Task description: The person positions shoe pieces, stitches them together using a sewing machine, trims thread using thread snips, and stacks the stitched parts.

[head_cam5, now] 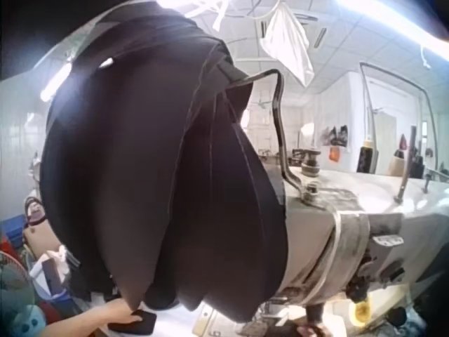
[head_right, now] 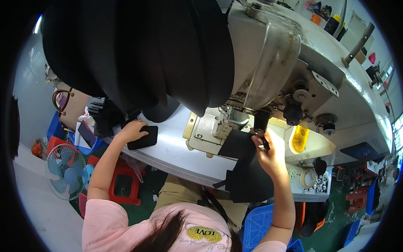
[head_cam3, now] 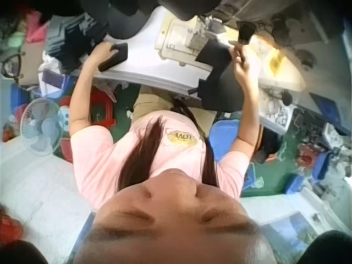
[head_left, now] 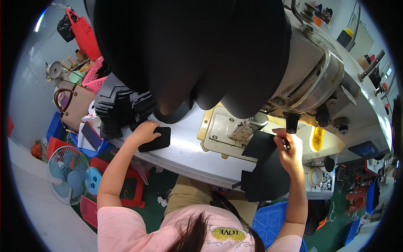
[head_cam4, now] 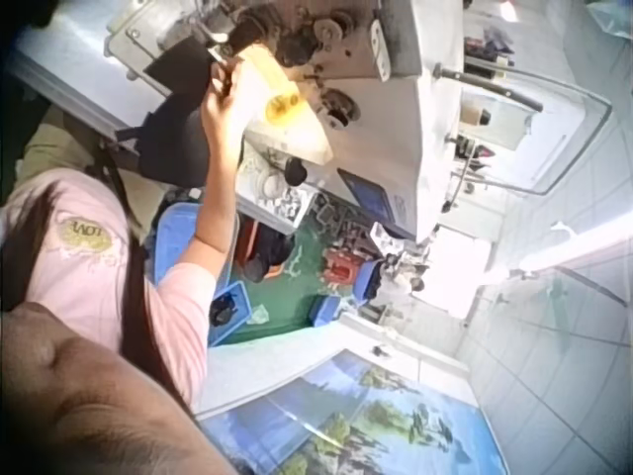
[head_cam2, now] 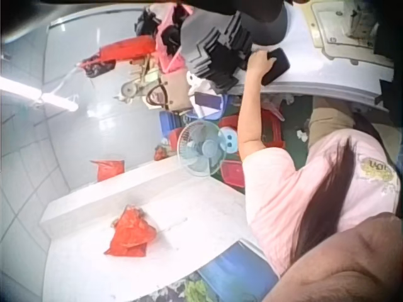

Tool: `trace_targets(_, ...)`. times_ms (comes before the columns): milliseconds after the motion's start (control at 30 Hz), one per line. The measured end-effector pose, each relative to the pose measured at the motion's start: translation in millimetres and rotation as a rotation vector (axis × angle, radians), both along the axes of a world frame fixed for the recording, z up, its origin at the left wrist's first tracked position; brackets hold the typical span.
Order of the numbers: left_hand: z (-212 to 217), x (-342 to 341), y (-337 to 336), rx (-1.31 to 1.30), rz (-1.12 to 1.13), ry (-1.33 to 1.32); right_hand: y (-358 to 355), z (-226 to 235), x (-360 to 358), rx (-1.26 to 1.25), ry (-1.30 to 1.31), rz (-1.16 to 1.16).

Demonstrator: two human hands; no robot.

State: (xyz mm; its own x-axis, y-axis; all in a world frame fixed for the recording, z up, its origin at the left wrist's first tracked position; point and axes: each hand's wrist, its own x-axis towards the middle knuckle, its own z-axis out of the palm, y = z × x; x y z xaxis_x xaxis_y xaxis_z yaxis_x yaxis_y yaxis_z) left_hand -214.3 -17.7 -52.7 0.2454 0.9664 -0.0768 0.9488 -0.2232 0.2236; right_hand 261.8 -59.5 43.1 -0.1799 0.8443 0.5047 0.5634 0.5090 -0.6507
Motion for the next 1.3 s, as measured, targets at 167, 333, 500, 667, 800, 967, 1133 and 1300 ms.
trace_targets(167,-6,2,-10,0.208,-0.026,-0.059,12,-8,-3,0.032,0.006,0.024)
trace_targets(333,11,3,-11,0.349,-0.135,-0.264,20,-10,-3,0.024,-0.034,0.028)
trace_targets(500,59,39,-12,-0.139,0.369,-0.672,31,-24,-4,0.007,-0.042,-0.005)
trace_targets(667,92,145,10,-0.444,-0.018,-0.891,39,-43,1,-0.065,-0.019,-0.157)
trace_targets(800,102,212,31,-0.477,-0.112,-0.742,49,-51,4,-0.113,-0.102,-0.173)
trace_targets(967,93,230,45,-0.048,-0.077,-0.81,56,-72,14,0.144,-0.333,-0.231)
trace_targets(1133,78,226,56,0.169,-0.135,-0.741,63,-124,40,0.012,-1.117,-0.303)
trace_targets(1300,70,228,60,0.288,-0.178,-0.688,73,-179,65,-0.082,-1.235,-0.365)
